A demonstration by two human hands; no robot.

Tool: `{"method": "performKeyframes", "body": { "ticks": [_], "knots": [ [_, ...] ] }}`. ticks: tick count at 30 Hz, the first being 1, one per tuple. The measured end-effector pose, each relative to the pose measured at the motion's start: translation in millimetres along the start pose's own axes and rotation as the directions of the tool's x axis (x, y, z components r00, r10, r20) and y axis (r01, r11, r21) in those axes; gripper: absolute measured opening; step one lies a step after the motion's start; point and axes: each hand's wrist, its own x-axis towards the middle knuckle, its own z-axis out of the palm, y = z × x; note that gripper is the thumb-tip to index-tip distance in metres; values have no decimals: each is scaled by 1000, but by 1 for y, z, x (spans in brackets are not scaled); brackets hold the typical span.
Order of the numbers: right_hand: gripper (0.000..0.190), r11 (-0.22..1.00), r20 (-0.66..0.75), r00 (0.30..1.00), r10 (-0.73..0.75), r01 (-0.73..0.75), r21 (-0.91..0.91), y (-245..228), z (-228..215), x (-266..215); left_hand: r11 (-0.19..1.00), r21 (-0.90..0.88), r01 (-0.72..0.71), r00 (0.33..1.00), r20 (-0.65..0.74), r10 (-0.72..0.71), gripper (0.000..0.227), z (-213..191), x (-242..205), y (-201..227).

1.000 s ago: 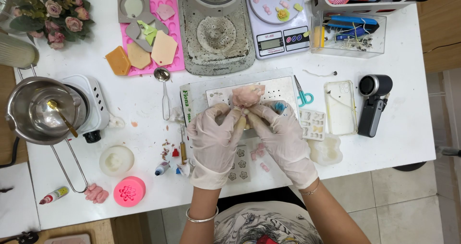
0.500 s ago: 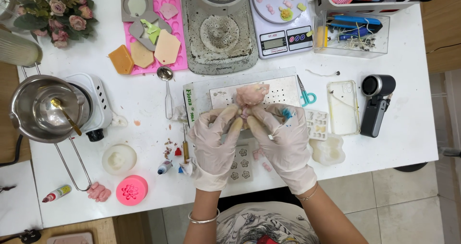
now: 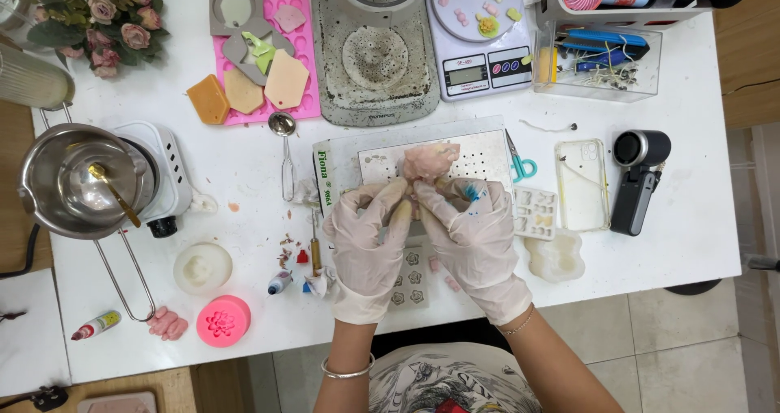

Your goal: Decorating small wax bear figures by attaching smaller wax pieces using melted wax.

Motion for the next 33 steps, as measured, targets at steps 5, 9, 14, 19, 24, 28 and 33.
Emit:
{"method": "performKeyframes", "body": {
  "ticks": [5,9,14,19,24,28,33],
  "knots": [
    [39,999,-6,1000,18,-18,33,4,5,-3,998,33,-48,998,-36,49,27,-5,-1,1],
    [40,998,4,1000,20,-20,53,1,1,0,993,77,-90,994,-55,94,27,-10,0,3],
    [39,992,-39,998,43,-38,120,-1,-9,-2,998,59,-26,996,-80,31,27,-14,-8,2],
    [38,991,-97,991,90,-80,104,0,-9,-3,995,89,46,992,-124,-34,29,-22,-15,-1],
    [33,999,-77,996,33,-29,45,7,-2,-4,997,8,76,992,-106,-75,33,-33,-23,-10],
    [37,997,-117,993,29,-21,71,3,-14,-10,987,159,32,975,-223,4,38,-66,-36,-11],
    [35,886,-274,923,272,-129,446,19,-21,-43,925,292,243,827,-561,-40,55,-156,-66,-45]
  ]
}}
